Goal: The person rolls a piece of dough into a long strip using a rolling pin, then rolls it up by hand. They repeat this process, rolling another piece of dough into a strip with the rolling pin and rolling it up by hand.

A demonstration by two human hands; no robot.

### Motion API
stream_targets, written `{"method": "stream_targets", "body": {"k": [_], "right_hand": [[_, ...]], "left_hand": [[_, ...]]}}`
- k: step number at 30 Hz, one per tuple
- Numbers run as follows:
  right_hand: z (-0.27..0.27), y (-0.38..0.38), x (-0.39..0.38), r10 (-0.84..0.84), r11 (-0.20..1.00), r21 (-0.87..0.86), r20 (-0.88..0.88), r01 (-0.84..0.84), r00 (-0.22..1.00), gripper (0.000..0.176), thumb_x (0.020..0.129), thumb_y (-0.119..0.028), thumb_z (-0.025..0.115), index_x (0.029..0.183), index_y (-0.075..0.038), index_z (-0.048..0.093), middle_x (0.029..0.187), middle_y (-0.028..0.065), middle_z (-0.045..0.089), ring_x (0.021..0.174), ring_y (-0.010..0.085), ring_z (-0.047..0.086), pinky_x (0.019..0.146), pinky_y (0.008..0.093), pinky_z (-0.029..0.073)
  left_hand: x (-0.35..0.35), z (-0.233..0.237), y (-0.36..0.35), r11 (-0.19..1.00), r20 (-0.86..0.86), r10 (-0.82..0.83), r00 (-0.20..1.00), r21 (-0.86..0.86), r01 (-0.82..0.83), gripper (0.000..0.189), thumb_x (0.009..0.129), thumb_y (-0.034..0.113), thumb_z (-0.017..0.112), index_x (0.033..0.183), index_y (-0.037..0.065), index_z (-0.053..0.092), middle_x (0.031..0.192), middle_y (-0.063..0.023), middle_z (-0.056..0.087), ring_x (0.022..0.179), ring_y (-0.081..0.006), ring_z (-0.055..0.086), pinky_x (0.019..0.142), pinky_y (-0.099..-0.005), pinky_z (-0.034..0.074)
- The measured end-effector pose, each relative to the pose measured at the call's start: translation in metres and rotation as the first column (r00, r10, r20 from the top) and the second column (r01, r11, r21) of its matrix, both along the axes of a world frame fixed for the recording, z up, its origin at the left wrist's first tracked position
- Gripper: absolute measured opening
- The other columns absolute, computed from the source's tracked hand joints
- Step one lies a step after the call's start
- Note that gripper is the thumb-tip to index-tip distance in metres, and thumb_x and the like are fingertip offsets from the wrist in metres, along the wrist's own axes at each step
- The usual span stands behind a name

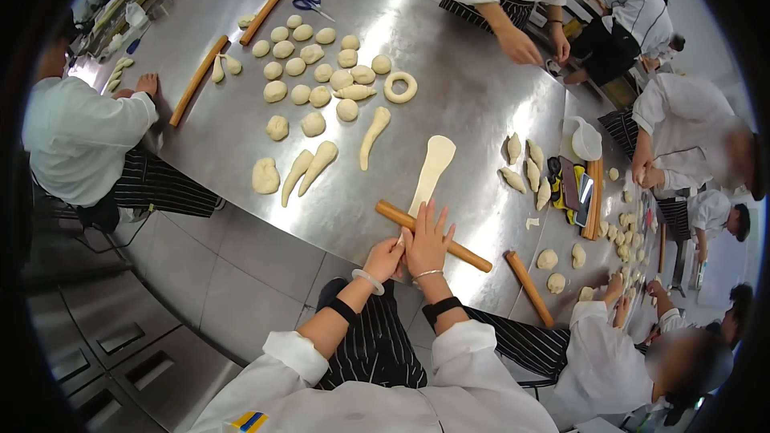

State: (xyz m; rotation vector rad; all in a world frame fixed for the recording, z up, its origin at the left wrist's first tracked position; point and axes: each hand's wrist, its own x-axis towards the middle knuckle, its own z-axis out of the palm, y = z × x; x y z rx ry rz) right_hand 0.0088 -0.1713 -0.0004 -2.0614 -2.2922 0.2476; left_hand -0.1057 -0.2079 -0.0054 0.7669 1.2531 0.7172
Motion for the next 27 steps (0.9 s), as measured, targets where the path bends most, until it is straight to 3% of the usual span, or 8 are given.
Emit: {"method": "stream_targets", "body": {"k": [6, 8, 12, 14, 17, 20, 22, 27], "right_hand": [[0.002, 0.072, 0.005, 0.027, 0.991, 0.126, 0.078, -0.037, 0.997, 0.064, 0.092, -0.041, 0.043, 0.145, -0.009, 0.026, 0.154, 0.0093, 0.013, 0.14, 0.0355, 0.011, 0.109, 0.0594, 0.01], [0.0, 0.024, 0.007, 0.074, 0.994, 0.074, 0.111, -0.083, 0.991, 0.064, 0.092, -0.04, 0.044, 0.145, -0.009, 0.026, 0.154, 0.009, 0.016, 0.14, 0.0341, 0.013, 0.109, 0.0595, 0.011], [0.008, -0.044, 0.0, 0.148, 0.987, -0.048, -0.061, -0.151, 0.987, 0.063, 0.092, -0.04, 0.044, 0.144, -0.007, 0.028, 0.153, 0.009, 0.019, 0.14, 0.0344, 0.015, 0.108, 0.0599, 0.012], [0.005, -0.029, 0.002, 0.151, 0.986, -0.064, -0.071, -0.156, 0.986, 0.064, 0.091, -0.04, 0.045, 0.144, -0.007, 0.028, 0.153, 0.0092, 0.019, 0.14, 0.0349, 0.016, 0.108, 0.06, 0.011], [-0.005, 0.027, 0.009, 0.081, 0.991, 0.107, 0.021, -0.083, 0.996, 0.068, 0.089, -0.042, 0.048, 0.143, -0.006, 0.029, 0.152, 0.0108, 0.02, 0.139, 0.0362, 0.017, 0.108, 0.06, 0.01], [-0.004, -0.007, 0.005, 0.1, 0.987, 0.119, 0.069, -0.107, 0.993, 0.069, 0.088, -0.041, 0.048, 0.144, -0.006, 0.027, 0.152, 0.0112, 0.021, 0.14, 0.0358, 0.017, 0.108, 0.0594, 0.009], [0.01, -0.069, -0.004, 0.14, 0.988, -0.043, -0.146, -0.148, 0.979, 0.065, 0.091, -0.04, 0.045, 0.143, -0.005, 0.027, 0.152, 0.0112, 0.021, 0.14, 0.0351, 0.016, 0.108, 0.0589, 0.008], [-0.003, -0.019, 0.011, 0.117, 0.992, 0.058, -0.061, -0.113, 0.991, 0.065, 0.089, -0.034, 0.047, 0.143, -0.003, 0.027, 0.15, 0.0127, 0.024, 0.14, 0.0333, 0.018, 0.109, 0.0573, 0.008]], "left_hand": [[-0.002, 0.005, -0.01, 0.998, -0.03, 0.026, 0.999, -0.054, -0.027, 0.03, 0.096, 0.023, 0.043, 0.081, 0.0, 0.057, 0.062, -0.0063, 0.06, 0.042, -0.0129, 0.053, 0.039, -0.0259, 0.041], [-0.004, 0.007, -0.019, 0.994, -0.019, 0.03, 0.999, -0.101, -0.032, 0.031, 0.095, 0.023, 0.044, 0.08, 0.0, 0.058, 0.062, -0.0066, 0.06, 0.041, -0.0135, 0.054, 0.039, -0.0256, 0.041], [-0.008, -0.008, -0.027, 0.999, -0.006, 0.021, 1.0, -0.039, -0.021, 0.032, 0.095, 0.024, 0.045, 0.08, -0.001, 0.059, 0.061, -0.007, 0.06, 0.04, -0.0137, 0.054, 0.039, -0.0256, 0.041], [-0.011, -0.006, -0.03, 0.992, 0.064, 0.041, 0.997, -0.118, -0.033, 0.033, 0.095, 0.023, 0.045, 0.08, -0.003, 0.059, 0.062, -0.0077, 0.061, 0.04, -0.0137, 0.054, 0.039, -0.0263, 0.04], [-0.013, -0.004, -0.034, 0.998, 0.043, 0.003, 0.999, -0.059, 0.0, 0.033, 0.095, 0.023, 0.046, 0.08, -0.004, 0.059, 0.062, -0.0082, 0.061, 0.041, -0.0134, 0.054, 0.039, -0.0263, 0.04], [-0.013, -0.007, -0.043, 0.999, 0.055, 0.028, 0.998, -0.04, -0.026, 0.033, 0.095, 0.023, 0.045, 0.081, -0.004, 0.059, 0.063, -0.0079, 0.061, 0.043, -0.0125, 0.054, 0.041, -0.0253, 0.041], [-0.014, -0.013, -0.052, 1.0, 0.042, 0.02, 0.999, 0.001, -0.02, 0.033, 0.096, 0.023, 0.045, 0.081, -0.003, 0.059, 0.063, -0.0077, 0.062, 0.043, -0.0119, 0.053, 0.042, -0.0246, 0.041], [-0.022, -0.014, -0.054, 0.999, 0.107, -0.007, 0.994, -0.05, 0.012, 0.031, 0.096, 0.022, 0.046, 0.081, -0.002, 0.059, 0.064, -0.0074, 0.061, 0.045, -0.0101, 0.052, 0.044, -0.0234, 0.042]]}}
